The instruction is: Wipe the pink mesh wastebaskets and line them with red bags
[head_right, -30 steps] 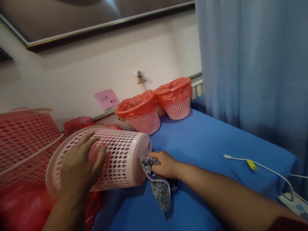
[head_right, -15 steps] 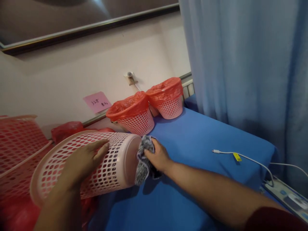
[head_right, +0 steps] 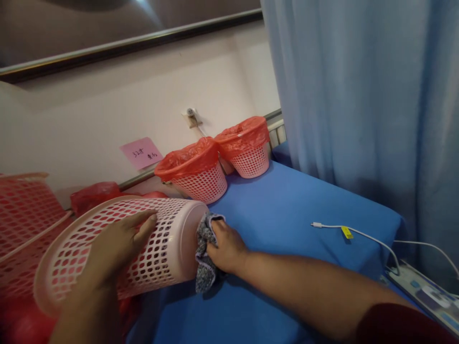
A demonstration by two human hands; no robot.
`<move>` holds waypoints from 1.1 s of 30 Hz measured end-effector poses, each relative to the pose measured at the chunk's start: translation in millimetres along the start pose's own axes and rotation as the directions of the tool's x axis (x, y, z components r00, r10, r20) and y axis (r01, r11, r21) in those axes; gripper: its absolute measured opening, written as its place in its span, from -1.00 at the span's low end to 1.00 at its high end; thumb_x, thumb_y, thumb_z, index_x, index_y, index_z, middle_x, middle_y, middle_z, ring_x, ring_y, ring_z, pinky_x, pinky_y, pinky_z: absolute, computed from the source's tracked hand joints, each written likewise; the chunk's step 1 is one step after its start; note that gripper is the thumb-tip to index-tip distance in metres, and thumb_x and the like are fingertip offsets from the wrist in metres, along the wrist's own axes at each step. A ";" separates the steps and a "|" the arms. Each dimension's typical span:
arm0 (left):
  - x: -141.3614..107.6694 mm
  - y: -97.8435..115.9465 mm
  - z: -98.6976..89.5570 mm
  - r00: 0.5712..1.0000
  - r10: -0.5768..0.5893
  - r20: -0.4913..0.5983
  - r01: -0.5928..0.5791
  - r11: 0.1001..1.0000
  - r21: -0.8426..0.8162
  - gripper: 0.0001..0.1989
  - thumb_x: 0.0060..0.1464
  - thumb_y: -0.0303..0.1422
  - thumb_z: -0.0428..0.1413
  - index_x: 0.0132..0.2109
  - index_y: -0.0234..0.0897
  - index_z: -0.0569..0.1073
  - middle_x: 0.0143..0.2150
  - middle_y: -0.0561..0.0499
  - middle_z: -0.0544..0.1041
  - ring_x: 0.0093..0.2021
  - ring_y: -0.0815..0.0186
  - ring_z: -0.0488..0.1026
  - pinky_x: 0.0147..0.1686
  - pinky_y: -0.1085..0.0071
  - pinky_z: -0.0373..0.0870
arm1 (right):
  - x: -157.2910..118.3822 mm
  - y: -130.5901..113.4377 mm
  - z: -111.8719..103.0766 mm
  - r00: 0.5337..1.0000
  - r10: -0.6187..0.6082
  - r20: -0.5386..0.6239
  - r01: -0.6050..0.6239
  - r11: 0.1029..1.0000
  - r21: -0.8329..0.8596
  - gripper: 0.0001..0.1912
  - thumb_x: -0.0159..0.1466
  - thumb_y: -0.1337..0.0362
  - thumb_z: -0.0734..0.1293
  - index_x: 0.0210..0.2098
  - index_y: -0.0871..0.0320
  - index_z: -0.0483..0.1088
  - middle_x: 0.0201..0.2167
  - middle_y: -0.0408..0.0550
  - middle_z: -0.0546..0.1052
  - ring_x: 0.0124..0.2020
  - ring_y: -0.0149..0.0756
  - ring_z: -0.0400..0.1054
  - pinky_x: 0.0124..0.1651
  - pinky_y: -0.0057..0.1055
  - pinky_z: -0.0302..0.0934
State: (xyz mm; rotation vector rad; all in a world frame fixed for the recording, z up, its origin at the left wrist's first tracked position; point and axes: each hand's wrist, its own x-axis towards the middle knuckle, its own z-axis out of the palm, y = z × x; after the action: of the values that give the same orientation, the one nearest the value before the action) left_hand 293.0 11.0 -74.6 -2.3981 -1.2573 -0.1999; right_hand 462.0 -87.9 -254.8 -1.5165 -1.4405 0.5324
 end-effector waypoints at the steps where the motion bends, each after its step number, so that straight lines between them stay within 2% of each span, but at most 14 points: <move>1: -0.9 -0.9 1.4 1.000 0.002 -0.019 -0.002 1.000 -0.007 -0.45 0.33 -0.09 -0.13 0.12 -0.16 0.66 0.07 -0.12 0.72 0.06 -0.12 0.65 0.02 0.07 0.52 | -2.0 -1.8 -0.4 0.998 -0.060 -0.005 0.060 0.998 0.003 -0.40 0.25 0.36 0.30 0.29 0.16 0.29 0.30 0.13 0.41 0.31 -0.11 0.30 0.34 -0.21 0.20; 4: -3.2 -3.3 5.0 1.000 -0.010 -0.019 0.010 1.000 -0.015 -0.44 0.33 -0.08 -0.13 0.13 -0.19 0.66 0.10 -0.15 0.70 0.08 -0.15 0.64 0.06 0.03 0.51 | -8.5 -4.2 3.0 0.989 -0.135 0.069 0.136 0.990 -0.024 -0.43 0.21 0.34 0.33 0.23 0.19 0.35 0.26 0.18 0.43 0.25 -0.02 0.34 0.30 -0.12 0.25; 7: -5.2 -4.4 6.9 0.999 -0.033 0.013 0.034 0.999 -0.015 -0.37 0.34 -0.06 -0.19 0.17 -0.26 0.63 0.15 -0.21 0.67 0.12 -0.22 0.61 0.10 -0.06 0.49 | -9.8 -1.7 6.1 0.992 -0.033 0.125 0.041 0.997 -0.064 -0.62 0.20 0.32 0.34 0.01 0.19 0.47 0.02 0.16 0.58 0.03 0.02 0.48 0.13 -0.07 0.38; 10: -7.8 -4.6 8.3 0.999 -0.036 -0.006 0.036 0.999 -0.011 -0.37 0.34 -0.07 -0.20 0.18 -0.27 0.62 0.13 -0.24 0.68 0.10 -0.27 0.62 0.05 -0.11 0.51 | -6.6 -1.8 1.8 0.999 0.004 0.047 -0.001 0.998 -0.060 -0.60 0.24 0.35 0.28 0.07 0.18 0.44 0.05 0.14 0.57 0.07 -0.03 0.46 0.18 -0.11 0.36; 12: -9.4 -4.9 9.5 0.999 -0.027 -0.028 0.027 1.000 -0.015 -0.38 0.34 -0.08 -0.19 0.18 -0.27 0.62 0.11 -0.25 0.69 0.09 -0.28 0.62 0.03 -0.13 0.52 | -5.9 -6.5 -2.1 0.992 -0.095 -0.083 0.092 0.995 -0.048 -0.45 0.28 0.35 0.24 0.27 0.21 0.29 0.22 0.19 0.46 0.24 -0.03 0.34 0.34 -0.07 0.23; 14: -10.5 -5.0 10.3 0.999 -0.019 -0.037 0.018 1.000 -0.024 -0.38 0.34 -0.09 -0.19 0.18 -0.29 0.62 0.11 -0.26 0.68 0.10 -0.28 0.62 0.04 -0.14 0.52 | -8.1 -13.5 -2.5 0.941 -0.279 -0.192 0.273 0.960 -0.056 -0.32 0.28 0.34 0.25 0.38 0.24 0.15 0.33 0.23 0.35 0.35 0.02 0.21 0.43 0.02 0.12; 16: -11.1 -4.8 10.1 0.999 -0.025 -0.028 0.024 0.999 -0.027 -0.37 0.34 -0.09 -0.20 0.19 -0.31 0.61 0.13 -0.27 0.67 0.12 -0.27 0.61 0.07 -0.14 0.50 | -12.3 -19.0 2.8 0.897 -0.387 -0.211 0.382 0.922 -0.067 -0.25 0.25 0.34 0.28 0.42 0.23 0.11 0.37 0.23 0.30 0.37 0.07 0.18 0.45 0.07 0.10; 18: -11.5 -3.9 8.7 0.999 -0.036 -0.006 0.036 0.999 -0.022 -0.36 0.35 -0.10 -0.20 0.20 -0.34 0.60 0.16 -0.28 0.65 0.14 -0.27 0.59 0.09 -0.14 0.49 | -16.2 -19.2 11.9 0.943 -0.298 -0.146 0.295 0.955 -0.046 -0.23 0.22 0.35 0.30 0.41 0.22 0.15 0.39 0.22 0.27 0.36 0.07 0.20 0.43 0.03 0.14; 20: -12.3 -2.6 6.9 0.999 -0.044 0.012 0.044 0.999 -0.015 -0.38 0.35 -0.12 -0.19 0.21 -0.35 0.59 0.18 -0.27 0.64 0.16 -0.26 0.58 0.10 -0.13 0.48 | -17.3 -13.5 20.9 0.993 -0.097 -0.064 0.098 0.995 -0.002 -0.31 0.20 0.36 0.32 0.33 0.24 0.26 0.33 0.24 0.35 0.29 0.08 0.30 0.39 0.02 0.21; 23: -14.2 -1.0 5.7 0.999 -0.049 0.009 0.049 0.999 -0.016 -0.41 0.35 -0.12 -0.16 0.21 -0.32 0.58 0.19 -0.25 0.64 0.16 -0.23 0.58 0.12 -0.10 0.48 | -11.2 -2.6 25.6 0.996 0.088 -0.028 -0.087 0.995 0.049 -0.47 0.22 0.37 0.30 0.20 0.24 0.38 0.16 0.23 0.50 0.19 0.05 0.41 0.32 0.02 0.29; 25: -15.1 -0.4 6.3 0.998 -0.053 -0.014 0.053 0.998 -0.024 -0.42 0.35 -0.12 -0.16 0.20 -0.31 0.58 0.18 -0.25 0.64 0.16 -0.22 0.58 0.12 -0.11 0.48 | -2.6 -1.0 21.1 0.992 0.066 -0.109 -0.058 0.996 0.074 -0.44 0.26 0.38 0.27 0.26 0.21 0.31 0.22 0.21 0.47 0.27 -0.02 0.35 0.37 -0.03 0.23; 28: -15.3 -0.5 8.1 0.997 -0.046 -0.054 0.044 0.998 -0.041 -0.45 0.33 -0.13 -0.11 0.17 -0.30 0.61 0.16 -0.25 0.66 0.13 -0.22 0.60 0.10 -0.13 0.49 | 13.7 -8.7 9.2 0.950 -0.143 -0.278 0.168 0.983 0.071 -0.28 0.26 0.38 0.26 0.41 0.18 0.14 0.40 0.16 0.29 0.45 -0.10 0.13 0.50 -0.08 0.03; 30: -14.8 -0.8 9.0 0.996 -0.040 -0.074 0.037 0.998 -0.046 -0.47 0.32 -0.14 -0.08 0.15 -0.31 0.62 0.13 -0.25 0.67 0.10 -0.24 0.61 0.09 -0.14 0.50 | 23.8 -13.5 3.7 0.931 -0.227 -0.285 0.249 0.967 0.043 -0.23 0.25 0.39 0.27 0.44 0.21 0.10 0.46 0.16 0.21 0.50 -0.11 0.03 0.54 -0.11 -0.05; 33: -14.0 -1.4 9.6 0.995 -0.035 -0.090 0.032 0.999 -0.027 -0.47 0.32 -0.15 -0.10 0.12 -0.32 0.63 0.10 -0.25 0.69 0.08 -0.27 0.62 0.06 -0.15 0.51 | 32.2 -8.1 4.6 0.992 -0.054 -0.115 0.059 0.998 0.037 -0.27 0.25 0.43 0.26 0.41 0.23 0.15 0.46 0.14 0.23 0.47 -0.16 0.11 0.49 -0.21 0.02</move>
State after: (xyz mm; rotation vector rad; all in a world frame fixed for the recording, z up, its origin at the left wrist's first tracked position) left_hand 283.1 5.3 -87.2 -2.3625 -1.2612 -0.3335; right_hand 460.8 -57.4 -240.9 -1.4469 -1.3722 0.4308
